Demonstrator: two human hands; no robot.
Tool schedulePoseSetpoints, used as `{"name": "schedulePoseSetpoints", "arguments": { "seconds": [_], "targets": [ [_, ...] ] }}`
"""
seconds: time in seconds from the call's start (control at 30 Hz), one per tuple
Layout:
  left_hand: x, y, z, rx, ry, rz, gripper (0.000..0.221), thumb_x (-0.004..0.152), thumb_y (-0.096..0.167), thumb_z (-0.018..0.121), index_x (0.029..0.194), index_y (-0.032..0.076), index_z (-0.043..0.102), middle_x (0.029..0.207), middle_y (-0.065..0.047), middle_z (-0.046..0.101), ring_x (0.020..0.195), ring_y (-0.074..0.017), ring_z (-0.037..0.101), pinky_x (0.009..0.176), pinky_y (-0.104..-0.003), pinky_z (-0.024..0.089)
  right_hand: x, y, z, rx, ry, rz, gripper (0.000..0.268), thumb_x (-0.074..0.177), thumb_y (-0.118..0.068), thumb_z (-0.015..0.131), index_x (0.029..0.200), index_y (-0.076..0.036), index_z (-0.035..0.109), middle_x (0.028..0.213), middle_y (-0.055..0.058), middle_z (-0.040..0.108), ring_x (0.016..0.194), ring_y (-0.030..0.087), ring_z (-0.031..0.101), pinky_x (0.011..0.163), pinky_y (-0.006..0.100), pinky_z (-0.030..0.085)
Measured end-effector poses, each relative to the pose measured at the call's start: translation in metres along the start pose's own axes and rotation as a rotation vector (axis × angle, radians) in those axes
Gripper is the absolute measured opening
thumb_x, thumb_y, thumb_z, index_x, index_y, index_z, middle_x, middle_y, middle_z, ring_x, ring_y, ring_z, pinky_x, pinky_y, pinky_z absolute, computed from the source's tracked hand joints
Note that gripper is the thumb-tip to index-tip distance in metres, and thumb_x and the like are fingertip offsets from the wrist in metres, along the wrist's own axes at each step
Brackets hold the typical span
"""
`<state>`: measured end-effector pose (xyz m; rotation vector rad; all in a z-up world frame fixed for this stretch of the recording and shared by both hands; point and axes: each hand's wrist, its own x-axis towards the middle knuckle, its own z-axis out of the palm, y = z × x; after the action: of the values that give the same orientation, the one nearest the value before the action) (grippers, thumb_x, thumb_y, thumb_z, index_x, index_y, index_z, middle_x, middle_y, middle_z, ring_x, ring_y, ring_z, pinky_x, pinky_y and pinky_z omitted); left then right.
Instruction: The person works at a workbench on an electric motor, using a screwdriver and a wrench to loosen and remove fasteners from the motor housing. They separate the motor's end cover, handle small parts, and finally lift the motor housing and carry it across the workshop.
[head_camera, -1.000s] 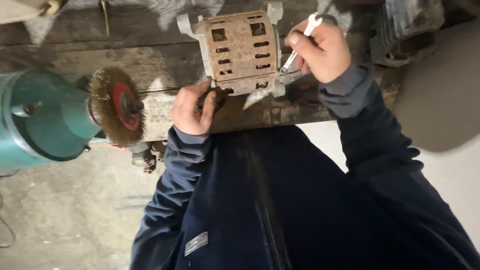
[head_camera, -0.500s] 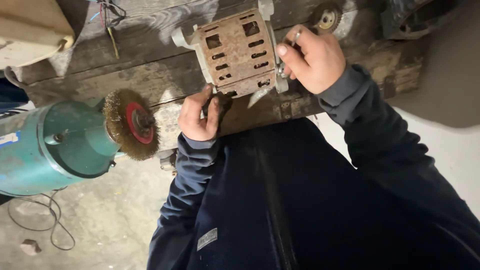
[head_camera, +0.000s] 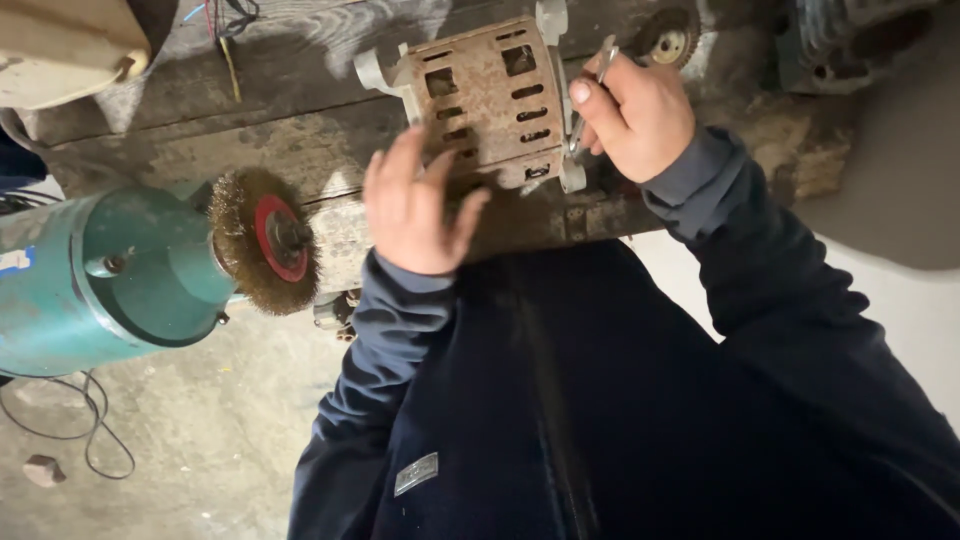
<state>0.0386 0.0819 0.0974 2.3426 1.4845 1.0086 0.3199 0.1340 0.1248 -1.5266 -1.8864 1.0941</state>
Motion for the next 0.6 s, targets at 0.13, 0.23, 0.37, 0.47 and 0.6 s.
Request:
{"name": "schedulePoseSetpoints", "arguments": {
  "seconds": [0.13,0.23,0.37,0.47,0.6],
  "targets": [
    [0.025,0.031,0.035,0.009,-0.206,0.035,0.083,0.091,0.044,0.086,0.152,0.004,0.047,0.16,-0.023,0.042,0.149,-0.0397,0.042,0.126,-0.059,0.031,0.001,0.007,-0.001,-0.015,-0.011,0.007,0.03,0.117,-0.026,0.056,0.112,0.002,0.062,0.072,0.007,0.069,0.063,0.014,0.071,0.057,0.028,0.054],
    [0.046,0.038,0.054,0.018,-0.308,0.021,0.095,0.089,0.056,0.081,0.159,0.007,0.04,0.164,-0.022,0.037,0.153,-0.0407,0.036,0.127,-0.06,0.024,0.004,0.007,0.002,-0.198,0.043,-0.197,0.024,0.116,-0.023,0.063,0.109,0.0,0.066,0.08,0.012,0.069,0.072,0.022,0.068,0.066,0.034,0.051],
    [0.054,0.035,0.062,0.05,-0.356,0.024,0.108,0.085,0.074,0.073,0.161,0.009,0.034,0.165,-0.022,0.032,0.153,-0.0436,0.03,0.124,-0.063,0.022,0.01,0.016,0.029,0.53,0.153,-0.118,0.027,0.111,-0.028,0.062,0.115,-0.001,0.058,0.095,0.005,0.062,0.076,0.015,0.059,0.071,0.031,0.047],
    [0.05,0.038,0.058,0.065,-0.377,0.018,0.112,0.082,0.077,0.073,0.162,0.01,0.034,0.164,-0.023,0.031,0.152,-0.0444,0.03,0.124,-0.064,0.022,0.013,0.013,0.044,1.132,0.296,0.046,0.027,0.111,-0.031,0.055,0.109,-0.004,0.055,0.086,0.002,0.05,0.069,0.013,0.047,0.065,0.03,0.036],
    [0.05,0.04,0.058,0.094,-0.406,0.011,0.111,0.079,0.064,0.08,0.164,0.013,0.032,0.167,-0.021,0.029,0.155,-0.0422,0.03,0.127,-0.062,0.022,0.016,0.03,0.063,1.207,0.383,-0.109,0.041,0.12,-0.033,0.045,0.088,-0.008,0.043,0.063,0.0,0.031,0.049,0.009,0.025,0.049,0.03,0.022]
  ]
}}
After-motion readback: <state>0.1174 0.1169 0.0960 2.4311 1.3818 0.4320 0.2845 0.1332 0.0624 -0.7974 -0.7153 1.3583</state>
